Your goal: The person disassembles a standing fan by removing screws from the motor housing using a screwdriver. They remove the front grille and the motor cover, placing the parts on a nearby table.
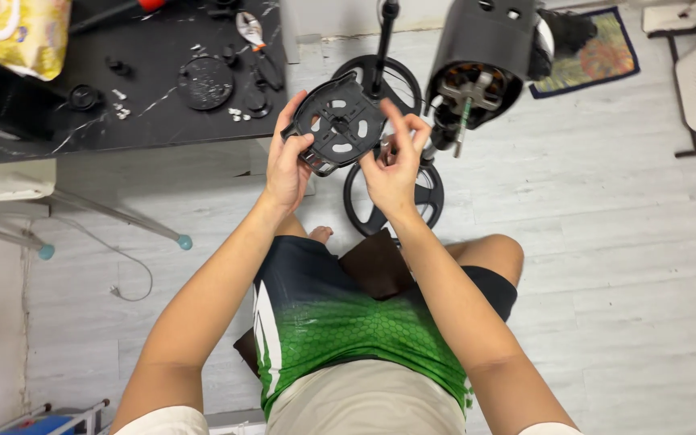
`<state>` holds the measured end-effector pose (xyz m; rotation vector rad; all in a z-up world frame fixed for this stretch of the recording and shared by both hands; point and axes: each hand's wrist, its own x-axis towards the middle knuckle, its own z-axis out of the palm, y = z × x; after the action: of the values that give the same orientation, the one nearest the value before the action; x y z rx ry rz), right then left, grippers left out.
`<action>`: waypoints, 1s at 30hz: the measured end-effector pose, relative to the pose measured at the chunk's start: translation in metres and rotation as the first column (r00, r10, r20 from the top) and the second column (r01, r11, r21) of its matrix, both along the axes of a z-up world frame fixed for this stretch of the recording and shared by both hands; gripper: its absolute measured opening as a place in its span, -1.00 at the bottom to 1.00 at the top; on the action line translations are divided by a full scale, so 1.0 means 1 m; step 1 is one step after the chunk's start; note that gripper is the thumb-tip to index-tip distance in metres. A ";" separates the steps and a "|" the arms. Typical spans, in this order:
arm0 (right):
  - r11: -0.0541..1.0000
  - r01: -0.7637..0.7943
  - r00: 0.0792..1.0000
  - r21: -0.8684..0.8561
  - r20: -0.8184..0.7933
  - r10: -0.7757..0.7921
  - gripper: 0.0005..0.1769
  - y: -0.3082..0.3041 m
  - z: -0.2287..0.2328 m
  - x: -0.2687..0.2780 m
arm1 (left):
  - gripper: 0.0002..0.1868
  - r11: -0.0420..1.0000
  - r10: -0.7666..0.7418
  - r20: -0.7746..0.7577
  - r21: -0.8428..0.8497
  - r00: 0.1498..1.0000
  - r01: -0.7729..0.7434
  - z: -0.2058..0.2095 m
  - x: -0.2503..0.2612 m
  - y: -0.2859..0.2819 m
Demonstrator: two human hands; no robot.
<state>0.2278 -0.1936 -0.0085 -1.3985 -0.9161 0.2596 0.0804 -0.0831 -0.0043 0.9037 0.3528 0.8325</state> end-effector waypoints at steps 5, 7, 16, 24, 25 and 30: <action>0.989 -0.146 0.838 0.030 -0.528 0.139 -0.20 0.035 -0.008 -0.009 | -0.25 0.985 0.172 -0.033 -0.018 0.985 -0.172 -0.006 -0.012 0.005; 0.980 -0.200 0.742 -0.018 -0.655 0.140 -0.24 0.046 -0.009 -0.011 | -0.24 0.980 0.199 -0.140 0.002 0.970 -0.201 -0.005 -0.020 0.007; 0.902 -0.430 0.664 -0.043 -0.692 0.283 -0.12 0.098 0.017 -0.046 | -0.05 0.916 0.382 -0.343 0.263 0.858 -0.302 -0.001 -0.066 0.042; 0.829 -0.542 0.370 0.135 -0.848 0.380 -0.35 0.164 0.012 -0.078 | -0.04 0.784 0.617 -0.336 0.191 0.712 -0.590 -0.013 -0.102 0.081; 0.821 -0.556 0.393 0.132 -0.828 0.399 -0.40 0.168 0.010 -0.081 | -0.03 0.757 0.647 -0.347 0.180 0.679 -0.629 -0.015 -0.105 0.087; 0.811 -0.569 0.467 0.136 -0.758 0.455 -0.54 0.180 0.014 -0.091 | 0.00 0.745 0.667 -0.238 0.208 0.706 -0.633 -0.029 -0.098 0.108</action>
<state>0.1370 -0.0137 0.0057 -0.9128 -0.5543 1.3222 -0.0181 0.0245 -0.0333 1.0243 0.9436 1.3862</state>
